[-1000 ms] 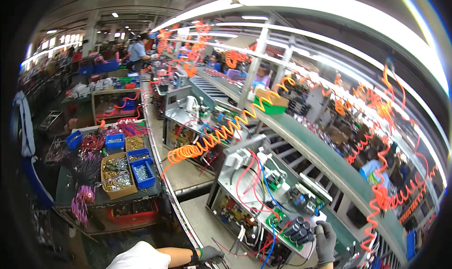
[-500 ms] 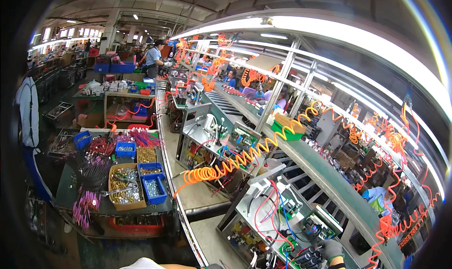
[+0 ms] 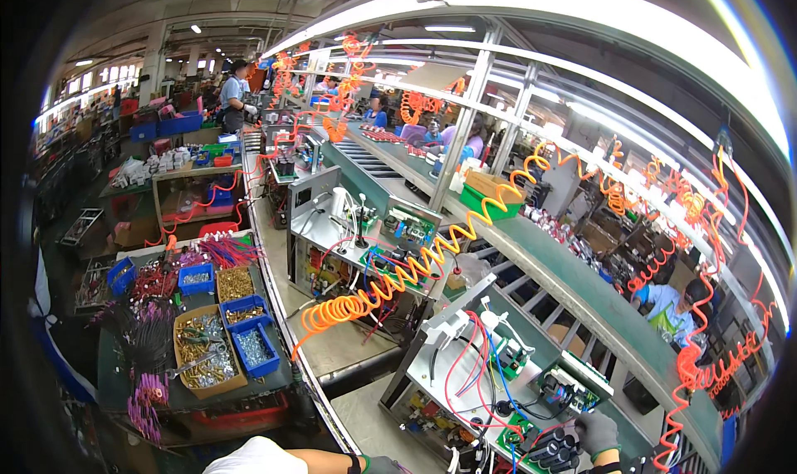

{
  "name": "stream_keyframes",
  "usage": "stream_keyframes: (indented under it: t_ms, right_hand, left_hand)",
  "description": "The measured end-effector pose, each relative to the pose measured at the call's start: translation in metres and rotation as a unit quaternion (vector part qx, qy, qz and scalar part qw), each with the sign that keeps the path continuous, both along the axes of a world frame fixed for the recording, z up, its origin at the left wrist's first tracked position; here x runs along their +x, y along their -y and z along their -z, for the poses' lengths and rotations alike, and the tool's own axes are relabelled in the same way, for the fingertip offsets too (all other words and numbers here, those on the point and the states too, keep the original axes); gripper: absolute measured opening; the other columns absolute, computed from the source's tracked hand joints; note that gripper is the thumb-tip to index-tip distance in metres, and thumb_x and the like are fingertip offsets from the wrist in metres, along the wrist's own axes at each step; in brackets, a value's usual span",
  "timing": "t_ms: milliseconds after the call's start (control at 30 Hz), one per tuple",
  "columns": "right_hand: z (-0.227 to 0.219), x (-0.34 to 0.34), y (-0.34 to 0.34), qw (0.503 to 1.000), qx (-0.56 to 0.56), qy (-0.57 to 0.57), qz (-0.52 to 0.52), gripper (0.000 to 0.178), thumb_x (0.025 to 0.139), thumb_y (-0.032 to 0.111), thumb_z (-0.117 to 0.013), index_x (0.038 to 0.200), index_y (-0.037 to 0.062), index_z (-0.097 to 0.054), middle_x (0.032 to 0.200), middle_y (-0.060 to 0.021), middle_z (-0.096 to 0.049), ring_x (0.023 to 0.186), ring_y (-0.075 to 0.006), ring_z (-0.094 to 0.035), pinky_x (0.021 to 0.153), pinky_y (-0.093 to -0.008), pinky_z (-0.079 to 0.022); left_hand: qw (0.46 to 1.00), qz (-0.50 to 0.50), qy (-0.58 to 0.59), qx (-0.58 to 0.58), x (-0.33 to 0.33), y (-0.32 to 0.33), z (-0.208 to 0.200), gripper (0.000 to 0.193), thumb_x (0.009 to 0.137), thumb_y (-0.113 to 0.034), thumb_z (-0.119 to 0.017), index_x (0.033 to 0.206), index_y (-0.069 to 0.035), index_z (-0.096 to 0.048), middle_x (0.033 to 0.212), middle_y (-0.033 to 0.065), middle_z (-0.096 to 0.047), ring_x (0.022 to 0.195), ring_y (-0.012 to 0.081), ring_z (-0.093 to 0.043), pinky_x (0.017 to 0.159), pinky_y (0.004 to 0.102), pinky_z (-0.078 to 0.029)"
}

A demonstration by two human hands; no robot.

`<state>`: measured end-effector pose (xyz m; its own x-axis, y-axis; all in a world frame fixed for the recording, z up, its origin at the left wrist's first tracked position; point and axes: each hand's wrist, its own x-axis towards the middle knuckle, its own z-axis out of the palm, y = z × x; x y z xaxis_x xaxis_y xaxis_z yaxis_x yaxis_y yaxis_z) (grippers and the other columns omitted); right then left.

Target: Connecting wires and installing electronic components into a solar inverter housing on an assembly line.

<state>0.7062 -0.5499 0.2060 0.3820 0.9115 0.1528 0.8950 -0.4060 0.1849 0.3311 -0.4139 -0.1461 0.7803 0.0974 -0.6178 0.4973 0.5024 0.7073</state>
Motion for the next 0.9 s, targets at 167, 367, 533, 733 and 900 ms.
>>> stream_keyframes:
  t_ms: [167, 367, 533, 733, 900]
  right_hand:
    - [-0.008, -0.019, 0.020, 0.976, 0.176, -0.123, -0.029, 0.015, 0.073, 0.012, -0.067, 0.087, 0.0092, -0.064, 0.085, -0.0119, -0.060, 0.074, -0.0279, -0.061, 0.066, -0.0376, -0.049]
    - [-0.020, -0.026, 0.027, 0.822, 0.370, -0.429, -0.052, 0.005, 0.087, 0.001, -0.060, 0.084, 0.0026, -0.056, 0.079, 0.0012, -0.050, 0.073, -0.0072, -0.047, 0.066, -0.0230, -0.042]
    - [-0.022, -0.029, -0.002, 0.841, 0.391, -0.363, -0.093, 0.014, 0.088, 0.009, -0.062, 0.099, 0.0004, -0.062, 0.085, -0.0029, -0.060, 0.078, -0.0090, -0.052, 0.071, -0.0248, -0.045]
    - [-0.028, -0.001, 0.031, 0.763, 0.508, -0.397, -0.044, 0.017, 0.089, 0.008, -0.062, 0.104, 0.0005, -0.061, 0.092, -0.0021, -0.062, 0.087, -0.0077, -0.054, 0.078, -0.0238, -0.046]
    - [-0.016, 0.026, 0.039, 0.715, 0.534, -0.449, -0.046, 0.020, 0.089, 0.008, -0.061, 0.108, 0.0023, -0.062, 0.095, -0.0013, -0.062, 0.087, -0.0076, -0.054, 0.078, -0.0231, -0.045]
  left_hand:
    - [0.993, 0.054, 0.045, 0.097, -0.023, -0.007, -0.054, 0.024, 0.089, -0.023, -0.060, 0.078, -0.003, -0.070, 0.065, 0.0057, -0.065, 0.053, 0.0131, -0.058, 0.049, 0.0266, -0.046]
    - [0.993, 0.094, 0.023, 0.064, 0.000, -0.019, -0.026, 0.024, 0.088, -0.029, -0.066, 0.090, -0.006, -0.069, 0.075, 0.0021, -0.066, 0.058, 0.0089, -0.058, 0.049, 0.0239, -0.044]
    - [0.997, 0.064, -0.004, 0.030, -0.019, -0.024, -0.056, 0.030, 0.089, -0.030, -0.065, 0.102, -0.003, -0.066, 0.084, 0.0014, -0.062, 0.070, 0.0092, -0.056, 0.062, 0.0242, -0.048]
    - [0.991, 0.079, -0.062, 0.093, -0.016, -0.030, -0.076, 0.048, 0.092, -0.033, -0.061, 0.127, 0.000, -0.053, 0.114, 0.0086, -0.062, 0.096, 0.0169, -0.062, 0.084, 0.0332, -0.052]
    - [0.859, 0.223, -0.091, 0.452, -0.042, -0.048, -0.158, 0.048, 0.088, -0.042, -0.060, 0.115, -0.002, -0.063, 0.097, 0.0107, -0.068, 0.091, 0.0190, -0.063, 0.084, 0.0313, -0.049]
